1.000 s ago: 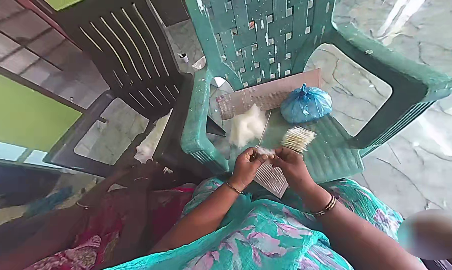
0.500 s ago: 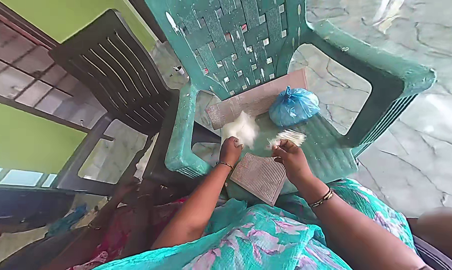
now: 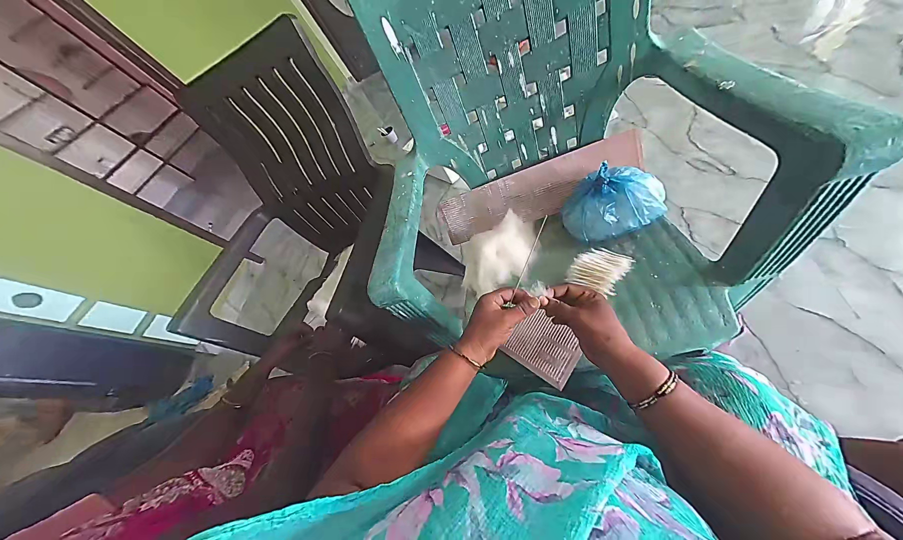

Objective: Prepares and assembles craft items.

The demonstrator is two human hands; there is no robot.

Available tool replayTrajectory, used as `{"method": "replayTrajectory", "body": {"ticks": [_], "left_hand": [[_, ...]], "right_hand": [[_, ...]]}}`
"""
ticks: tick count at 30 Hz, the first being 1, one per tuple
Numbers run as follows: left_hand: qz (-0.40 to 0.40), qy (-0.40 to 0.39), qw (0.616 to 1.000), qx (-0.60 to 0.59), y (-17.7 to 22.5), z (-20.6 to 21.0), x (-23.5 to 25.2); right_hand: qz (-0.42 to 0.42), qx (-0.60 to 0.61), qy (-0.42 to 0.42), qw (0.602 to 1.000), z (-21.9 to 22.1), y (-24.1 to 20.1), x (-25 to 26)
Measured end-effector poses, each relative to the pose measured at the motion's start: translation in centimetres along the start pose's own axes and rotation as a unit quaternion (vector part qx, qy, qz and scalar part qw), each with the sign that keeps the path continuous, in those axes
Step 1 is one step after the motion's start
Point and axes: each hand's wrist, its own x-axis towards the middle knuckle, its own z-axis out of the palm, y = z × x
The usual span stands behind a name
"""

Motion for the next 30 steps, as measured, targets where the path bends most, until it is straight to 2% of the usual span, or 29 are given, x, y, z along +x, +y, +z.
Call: {"method": "replayTrajectory", "body": {"ticks": [5, 11, 16, 22, 26, 30], "left_hand": [[-0.010, 0.024, 1.000, -0.012, 0.1, -0.3, -1.5], [-0.030, 0.014, 0.999, -0.001, 0.5, -0.4, -2.6], [-0.038, 0.019, 0.998, 0.041, 0.5, -0.4, -2.8], [-0.047, 0.015, 0.998, 0.040, -0.1, -0.3, -2.6], [-0.066, 0.017, 0.996, 0.056, -0.6, -0.6, -2.5], [-0.078, 0.019, 0.993, 0.087, -1.4, -1.1, -2.4]], "right_hand": [[0.033, 0.042, 0.010, 0.999, -0.1, -0.7, -1.0], [0.021, 0.034, -0.057, 0.998, 0.0, -0.6, -1.3], [-0.006, 0.020, -0.045, 0.999, -0.1, 0.0, -0.9], [0.007, -0.017, -0.061, 0.998, 0.0, -0.3, -0.8], [-0.001, -0.036, -0.031, 0.999, 0.2, -0.2, -0.6], [0.006, -0.112, -0.024, 0.993, 0.3, 0.5, -0.3]]}}
